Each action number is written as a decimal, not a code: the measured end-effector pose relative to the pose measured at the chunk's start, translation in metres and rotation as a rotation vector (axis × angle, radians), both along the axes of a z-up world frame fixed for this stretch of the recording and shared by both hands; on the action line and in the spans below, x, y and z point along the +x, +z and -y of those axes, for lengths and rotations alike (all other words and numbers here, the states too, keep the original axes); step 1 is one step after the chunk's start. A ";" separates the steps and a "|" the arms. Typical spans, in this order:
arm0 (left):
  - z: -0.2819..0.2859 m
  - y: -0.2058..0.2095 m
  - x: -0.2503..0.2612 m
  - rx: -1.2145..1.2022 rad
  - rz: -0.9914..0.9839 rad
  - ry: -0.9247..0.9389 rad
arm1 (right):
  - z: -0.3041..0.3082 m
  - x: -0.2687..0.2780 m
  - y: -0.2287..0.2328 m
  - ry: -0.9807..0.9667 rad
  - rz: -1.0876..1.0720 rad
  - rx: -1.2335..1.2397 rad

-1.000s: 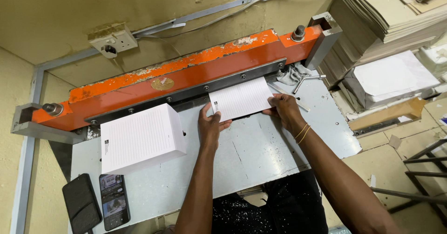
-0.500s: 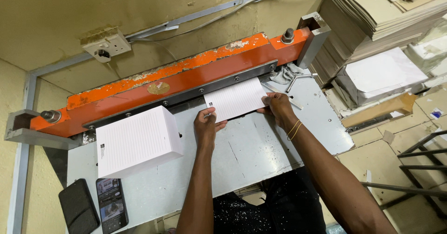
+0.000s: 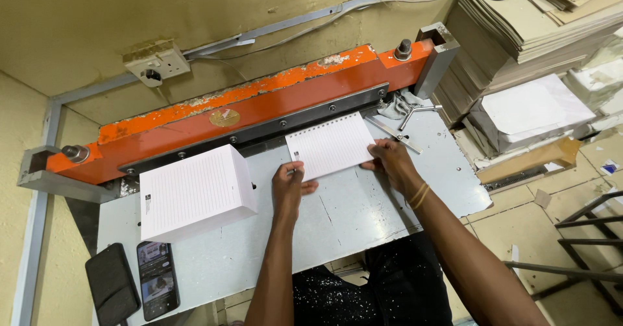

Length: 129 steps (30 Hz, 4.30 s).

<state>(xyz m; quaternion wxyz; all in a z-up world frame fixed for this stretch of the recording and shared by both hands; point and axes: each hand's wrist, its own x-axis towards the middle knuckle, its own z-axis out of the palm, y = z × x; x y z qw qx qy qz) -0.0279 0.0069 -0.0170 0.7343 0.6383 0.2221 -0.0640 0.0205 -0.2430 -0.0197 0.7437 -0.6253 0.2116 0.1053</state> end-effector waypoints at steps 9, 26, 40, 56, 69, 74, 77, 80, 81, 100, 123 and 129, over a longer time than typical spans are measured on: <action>-0.029 0.017 -0.130 0.759 -0.085 -0.228 | 0.039 -0.136 0.016 -0.020 -0.195 -0.065; -0.186 0.048 -0.124 1.616 0.680 -0.215 | 0.077 -0.207 0.071 0.026 0.966 -1.446; -0.199 0.045 -0.109 1.473 0.817 -0.174 | 0.043 -0.180 0.037 0.541 0.511 -1.399; -0.130 -0.025 -0.207 1.268 0.747 0.576 | -0.153 -0.108 0.094 0.803 -0.006 -0.111; -0.038 0.019 -0.160 0.176 0.281 -0.068 | -0.004 -0.160 0.077 0.486 0.060 -0.464; -0.006 0.008 -0.146 0.175 0.586 -0.021 | -0.011 -0.162 0.012 0.347 0.258 -0.292; 0.003 -0.023 -0.138 0.196 0.662 0.117 | -0.010 -0.162 -0.023 0.282 0.312 -0.429; 0.006 -0.026 -0.142 0.199 0.738 0.129 | -0.005 -0.168 -0.028 0.263 0.426 -0.417; 0.007 -0.023 -0.143 0.198 0.740 0.124 | -0.005 -0.167 -0.035 0.257 0.426 -0.418; -0.011 -0.020 0.029 0.239 -0.138 0.003 | -0.021 -0.072 0.007 0.019 0.060 -0.080; 0.004 0.017 0.026 -0.017 -0.079 0.032 | -0.004 0.034 -0.060 -0.120 -0.058 0.133; 0.006 0.028 0.021 -0.037 -0.046 0.043 | -0.006 0.034 -0.046 -0.111 -0.029 0.109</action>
